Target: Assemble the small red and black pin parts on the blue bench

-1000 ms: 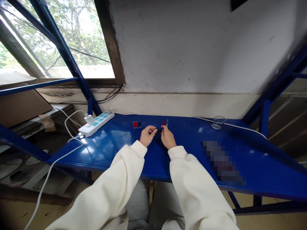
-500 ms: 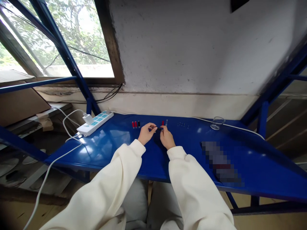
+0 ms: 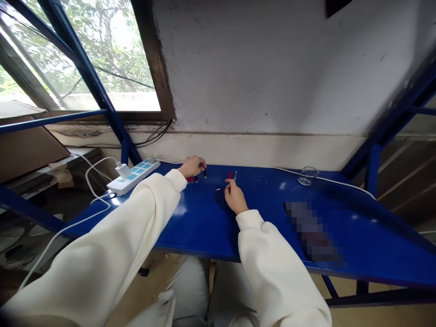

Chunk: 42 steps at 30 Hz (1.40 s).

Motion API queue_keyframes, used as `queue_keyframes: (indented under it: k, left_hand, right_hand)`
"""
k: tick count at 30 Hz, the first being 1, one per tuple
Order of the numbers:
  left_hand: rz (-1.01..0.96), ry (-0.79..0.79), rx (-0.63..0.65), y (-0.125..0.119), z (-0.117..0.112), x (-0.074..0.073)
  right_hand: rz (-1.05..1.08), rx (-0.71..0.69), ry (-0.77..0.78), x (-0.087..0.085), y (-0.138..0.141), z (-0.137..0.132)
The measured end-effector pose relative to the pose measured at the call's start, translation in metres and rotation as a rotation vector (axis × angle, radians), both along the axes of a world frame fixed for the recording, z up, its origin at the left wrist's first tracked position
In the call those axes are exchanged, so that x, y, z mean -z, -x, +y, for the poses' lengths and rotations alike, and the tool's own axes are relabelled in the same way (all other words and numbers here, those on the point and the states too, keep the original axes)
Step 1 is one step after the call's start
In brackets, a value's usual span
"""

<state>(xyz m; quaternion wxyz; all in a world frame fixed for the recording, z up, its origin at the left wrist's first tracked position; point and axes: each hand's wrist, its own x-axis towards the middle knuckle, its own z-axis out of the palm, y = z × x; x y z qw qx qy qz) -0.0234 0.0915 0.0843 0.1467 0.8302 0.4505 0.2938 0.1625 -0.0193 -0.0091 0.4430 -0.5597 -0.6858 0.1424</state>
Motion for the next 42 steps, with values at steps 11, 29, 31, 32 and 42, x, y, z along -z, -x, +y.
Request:
queue_keyframes:
  k: [11, 29, 31, 32, 42]
  left_hand:
    - [0.291, -0.033, -0.006, 0.017, -0.005, 0.022]
    - [0.462, -0.072, -0.060, 0.019, -0.005, 0.022]
    - [0.470, -0.068, -0.066, 0.019, -0.005, 0.021]
    - [0.472, -0.068, -0.068, 0.019, -0.006, 0.020]
    - [0.374, -0.255, 0.123, -0.016, -0.040, 0.015]
  right_hand:
    - [-0.004, -0.003, 0.021, -0.004, 0.001, -0.004]
    - [-0.080, 0.119, 0.075, -0.011, 0.002, -0.007]
    - [-0.109, 0.215, 0.098, -0.011, 0.000, -0.007]
    - [-0.122, 0.263, 0.117, -0.012, -0.001, -0.007]
    - [-0.322, 0.447, 0.250, -0.017, -0.002, -0.008]
